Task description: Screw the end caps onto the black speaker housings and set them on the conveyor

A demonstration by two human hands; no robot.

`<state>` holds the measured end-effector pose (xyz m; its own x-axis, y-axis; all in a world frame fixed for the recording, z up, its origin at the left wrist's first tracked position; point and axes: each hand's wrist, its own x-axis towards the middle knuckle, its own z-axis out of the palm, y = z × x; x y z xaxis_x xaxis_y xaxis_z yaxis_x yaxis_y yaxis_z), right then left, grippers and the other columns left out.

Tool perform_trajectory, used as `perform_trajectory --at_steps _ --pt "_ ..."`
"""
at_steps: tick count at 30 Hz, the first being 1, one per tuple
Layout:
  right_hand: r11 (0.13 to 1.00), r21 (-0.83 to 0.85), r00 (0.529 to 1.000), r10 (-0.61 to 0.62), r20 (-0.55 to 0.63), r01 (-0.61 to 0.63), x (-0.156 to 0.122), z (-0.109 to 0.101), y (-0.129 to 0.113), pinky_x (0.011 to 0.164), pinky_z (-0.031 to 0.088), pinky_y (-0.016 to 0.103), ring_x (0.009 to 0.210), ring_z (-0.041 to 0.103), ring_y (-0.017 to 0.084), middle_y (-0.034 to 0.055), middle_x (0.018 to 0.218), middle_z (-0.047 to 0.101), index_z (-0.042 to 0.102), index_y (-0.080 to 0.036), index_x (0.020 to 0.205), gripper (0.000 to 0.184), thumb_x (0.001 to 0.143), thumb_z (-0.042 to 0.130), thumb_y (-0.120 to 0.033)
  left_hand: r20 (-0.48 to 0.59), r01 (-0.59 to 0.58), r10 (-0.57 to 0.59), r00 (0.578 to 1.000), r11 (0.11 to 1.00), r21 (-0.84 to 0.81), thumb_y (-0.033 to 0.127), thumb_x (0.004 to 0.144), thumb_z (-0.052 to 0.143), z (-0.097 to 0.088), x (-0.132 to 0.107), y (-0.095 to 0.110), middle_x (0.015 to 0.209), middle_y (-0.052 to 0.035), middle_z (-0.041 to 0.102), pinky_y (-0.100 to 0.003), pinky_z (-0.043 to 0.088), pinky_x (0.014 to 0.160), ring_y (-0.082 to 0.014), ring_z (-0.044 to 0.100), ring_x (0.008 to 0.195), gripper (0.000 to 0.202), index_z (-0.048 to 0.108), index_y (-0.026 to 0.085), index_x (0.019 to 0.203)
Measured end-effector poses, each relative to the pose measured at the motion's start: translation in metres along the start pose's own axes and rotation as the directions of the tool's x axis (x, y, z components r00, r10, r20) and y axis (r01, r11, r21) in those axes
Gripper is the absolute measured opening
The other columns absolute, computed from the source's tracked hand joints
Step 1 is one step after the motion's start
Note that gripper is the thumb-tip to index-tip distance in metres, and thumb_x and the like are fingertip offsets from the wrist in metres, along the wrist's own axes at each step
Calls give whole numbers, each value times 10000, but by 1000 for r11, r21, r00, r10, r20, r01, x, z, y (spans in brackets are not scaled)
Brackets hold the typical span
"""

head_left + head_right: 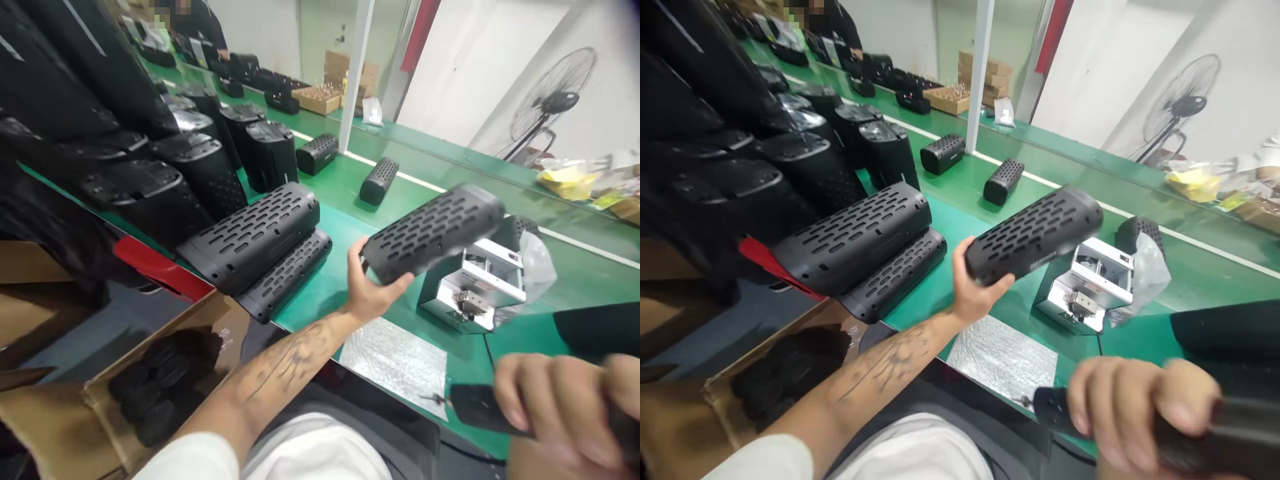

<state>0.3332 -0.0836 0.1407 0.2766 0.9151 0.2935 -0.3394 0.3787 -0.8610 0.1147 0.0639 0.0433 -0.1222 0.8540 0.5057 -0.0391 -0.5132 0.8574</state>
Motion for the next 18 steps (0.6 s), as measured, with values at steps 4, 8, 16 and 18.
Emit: perform_trajectory --at_steps 4,8,16,18 --pt "994 97 993 31 114 -43 -5 43 27 436 522 315 387 460 129 -61 549 487 772 -326 1038 466 891 846 -762 -61 206 -198 978 963 171 434 838 985 113 81 -27 1697 -237 432 -512 429 1386 -346 491 1636 1103 291 247 1675" --pt "986 156 992 37 120 -56 9 32 58 478 538 265 438 482 102 -52 616 519 763 -298 1081 428 983 775 -714 7 220 -230 973 941 258 360 788 1025 176 141 -58 1625 -272 506 -520 414 1380 -411 538 1597 1056 426 193 1643" --pt "967 230 993 94 71 -108 5 -26 60 456 507 240 420 278 68 -84 600 366 728 -301 1045 417 1007 710 -716 90 169 -225 970 893 417 395 840 953 193 156 -109 1622 -275 549 -559 385 1380 -435 539 1597 919 524 170 1620" --pt "961 248 992 112 55 -122 4 -34 60 460 500 240 428 246 67 -89 606 332 722 -302 1044 412 1001 716 -712 80 150 -206 975 883 445 448 911 897 183 169 -113 1688 -244 520 -525 334 1414 -397 477 1661 883 503 196 1661"
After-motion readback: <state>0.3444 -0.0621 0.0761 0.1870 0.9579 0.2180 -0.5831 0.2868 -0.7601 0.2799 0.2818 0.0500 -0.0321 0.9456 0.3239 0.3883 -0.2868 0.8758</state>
